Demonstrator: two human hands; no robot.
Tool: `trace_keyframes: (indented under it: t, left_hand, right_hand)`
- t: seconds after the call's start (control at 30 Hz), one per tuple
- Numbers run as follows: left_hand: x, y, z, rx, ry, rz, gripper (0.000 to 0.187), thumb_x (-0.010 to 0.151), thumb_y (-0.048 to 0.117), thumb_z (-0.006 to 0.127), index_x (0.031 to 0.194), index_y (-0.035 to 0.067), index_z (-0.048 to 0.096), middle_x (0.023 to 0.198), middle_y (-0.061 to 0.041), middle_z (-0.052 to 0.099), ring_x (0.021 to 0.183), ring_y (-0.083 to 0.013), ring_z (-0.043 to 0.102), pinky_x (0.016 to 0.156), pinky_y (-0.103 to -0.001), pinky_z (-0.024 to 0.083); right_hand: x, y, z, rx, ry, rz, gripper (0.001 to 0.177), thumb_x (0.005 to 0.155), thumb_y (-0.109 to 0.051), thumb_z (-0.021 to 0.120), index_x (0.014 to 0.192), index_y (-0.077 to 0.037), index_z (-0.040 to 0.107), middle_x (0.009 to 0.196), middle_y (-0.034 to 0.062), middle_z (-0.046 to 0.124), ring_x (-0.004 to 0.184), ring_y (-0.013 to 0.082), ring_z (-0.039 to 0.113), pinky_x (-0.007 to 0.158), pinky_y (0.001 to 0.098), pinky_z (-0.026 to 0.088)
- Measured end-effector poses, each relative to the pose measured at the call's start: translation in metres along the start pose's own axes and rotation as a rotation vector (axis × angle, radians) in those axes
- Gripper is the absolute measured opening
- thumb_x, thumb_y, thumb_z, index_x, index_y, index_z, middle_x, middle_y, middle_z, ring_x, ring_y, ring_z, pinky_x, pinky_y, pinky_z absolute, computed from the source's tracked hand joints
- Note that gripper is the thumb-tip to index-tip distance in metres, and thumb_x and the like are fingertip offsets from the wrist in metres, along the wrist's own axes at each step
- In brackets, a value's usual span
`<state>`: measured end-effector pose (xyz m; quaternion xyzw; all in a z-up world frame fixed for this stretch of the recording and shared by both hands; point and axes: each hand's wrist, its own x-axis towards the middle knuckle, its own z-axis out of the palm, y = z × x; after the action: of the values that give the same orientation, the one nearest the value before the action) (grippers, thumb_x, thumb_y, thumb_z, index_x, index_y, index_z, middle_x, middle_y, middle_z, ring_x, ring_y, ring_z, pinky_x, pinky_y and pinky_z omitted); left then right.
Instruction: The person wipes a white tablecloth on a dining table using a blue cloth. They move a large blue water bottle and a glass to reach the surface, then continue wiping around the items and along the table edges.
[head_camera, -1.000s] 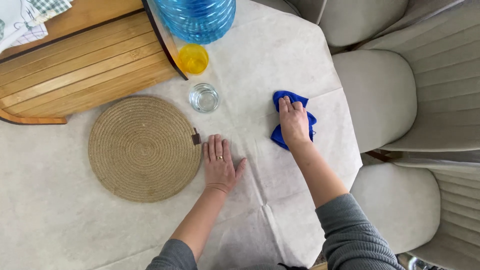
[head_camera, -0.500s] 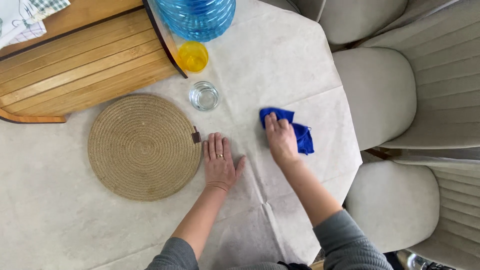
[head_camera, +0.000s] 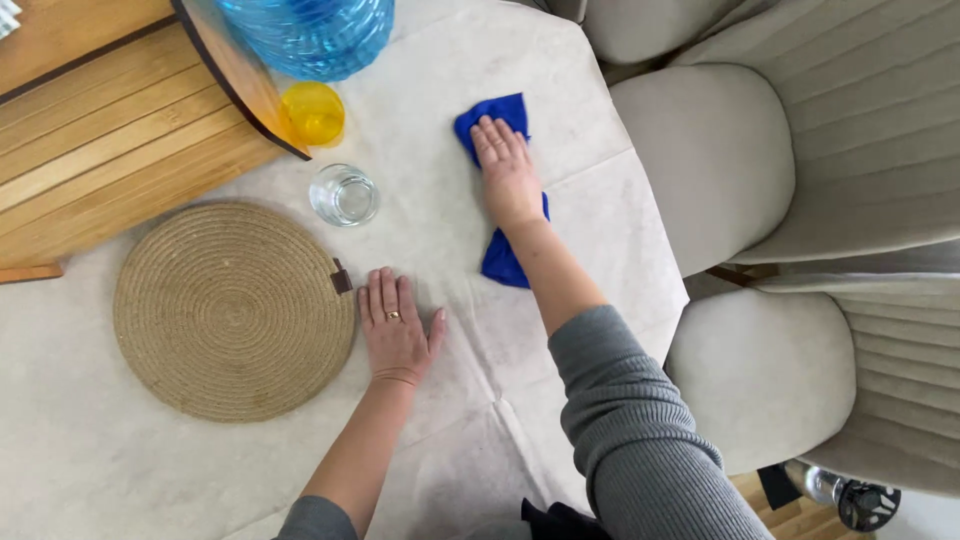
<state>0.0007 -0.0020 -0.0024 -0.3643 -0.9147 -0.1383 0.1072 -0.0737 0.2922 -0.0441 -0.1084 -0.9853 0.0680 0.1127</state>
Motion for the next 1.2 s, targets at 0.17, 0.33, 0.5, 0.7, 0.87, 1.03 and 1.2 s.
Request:
trace_keyframes:
  t: [0.17, 0.33, 0.5, 0.7, 0.87, 1.03, 1.2]
  left_hand:
    - [0.006, 0.002, -0.005, 0.018, 0.031, 0.004, 0.077, 0.095, 0.055, 0.046, 0.138, -0.009, 0.047, 0.151, -0.031, 0.040, 0.146, -0.0478, 0.035, 0.119, -0.063, 0.029]
    - [0.003, 0.000, -0.002, 0.043, 0.047, -0.004, 0.078, 0.088, 0.054, 0.056, 0.137, -0.007, 0.050, 0.152, -0.029, 0.040, 0.147, -0.0467, 0.034, 0.121, -0.061, 0.028]
    - [0.005, 0.002, -0.005, 0.060, 0.058, 0.012, 0.079, 0.090, 0.056, 0.054, 0.137, -0.008, 0.049, 0.152, -0.031, 0.040, 0.147, -0.0476, 0.034, 0.121, -0.062, 0.027]
    - [0.006, 0.002, -0.003, 0.060, 0.071, 0.011, 0.081, 0.089, 0.057, 0.054, 0.138, -0.007, 0.049, 0.153, -0.030, 0.038, 0.147, -0.0468, 0.033, 0.121, -0.062, 0.027]
    - [0.006, 0.003, -0.007, 0.056, 0.055, 0.006, 0.081, 0.087, 0.054, 0.059, 0.137, -0.008, 0.049, 0.153, -0.030, 0.038, 0.148, -0.0466, 0.032, 0.122, -0.061, 0.026]
    - [0.006, 0.002, -0.002, 0.050, 0.051, 0.002, 0.081, 0.087, 0.055, 0.059, 0.136, -0.009, 0.050, 0.152, -0.031, 0.039, 0.148, -0.0474, 0.033, 0.122, -0.061, 0.025]
    - [0.006, 0.003, -0.005, 0.036, 0.047, -0.002, 0.080, 0.088, 0.055, 0.059, 0.136, -0.008, 0.050, 0.150, -0.030, 0.041, 0.147, -0.0467, 0.034, 0.122, -0.061, 0.025]
  right_hand:
    - [-0.047, 0.092, -0.010, -0.071, 0.062, 0.275, 0.052, 0.100, -0.001, 0.052, 0.151, -0.009, 0.050, 0.159, 0.0100, 0.044, 0.145, 0.0305, 0.042, 0.120, 0.0452, 0.035]
    - [-0.156, 0.102, -0.046, -0.075, 0.009, 0.379, 0.057, 0.097, 0.004, 0.047, 0.153, -0.005, 0.045, 0.158, 0.0152, 0.045, 0.145, 0.0339, 0.041, 0.119, 0.0463, 0.037]
    - [-0.225, 0.062, -0.071, -0.023, -0.073, 0.421, 0.060, 0.096, 0.007, 0.041, 0.155, -0.006, 0.043, 0.161, 0.0148, 0.042, 0.148, 0.0341, 0.038, 0.122, 0.0450, 0.034]
    - [-0.172, 0.102, -0.039, -0.079, -0.058, 0.417, 0.055, 0.102, -0.001, 0.043, 0.155, -0.012, 0.043, 0.161, 0.0073, 0.043, 0.145, 0.0311, 0.038, 0.125, 0.0430, 0.031]
    - [-0.120, 0.124, -0.037, -0.320, -0.027, 0.388, 0.050, 0.102, -0.012, 0.047, 0.151, -0.019, 0.047, 0.157, 0.0002, 0.049, 0.125, 0.0262, 0.047, 0.100, 0.0426, 0.044]
    - [-0.187, 0.096, -0.045, -0.240, -0.064, 0.379, 0.050, 0.102, -0.012, 0.047, 0.152, -0.017, 0.048, 0.155, 0.0033, 0.053, 0.121, 0.0271, 0.051, 0.102, 0.0423, 0.044]
    - [-0.173, 0.110, -0.040, -0.271, -0.122, 0.384, 0.050, 0.104, -0.013, 0.047, 0.153, -0.016, 0.047, 0.156, 0.0041, 0.052, 0.119, 0.0271, 0.051, 0.103, 0.0398, 0.043]
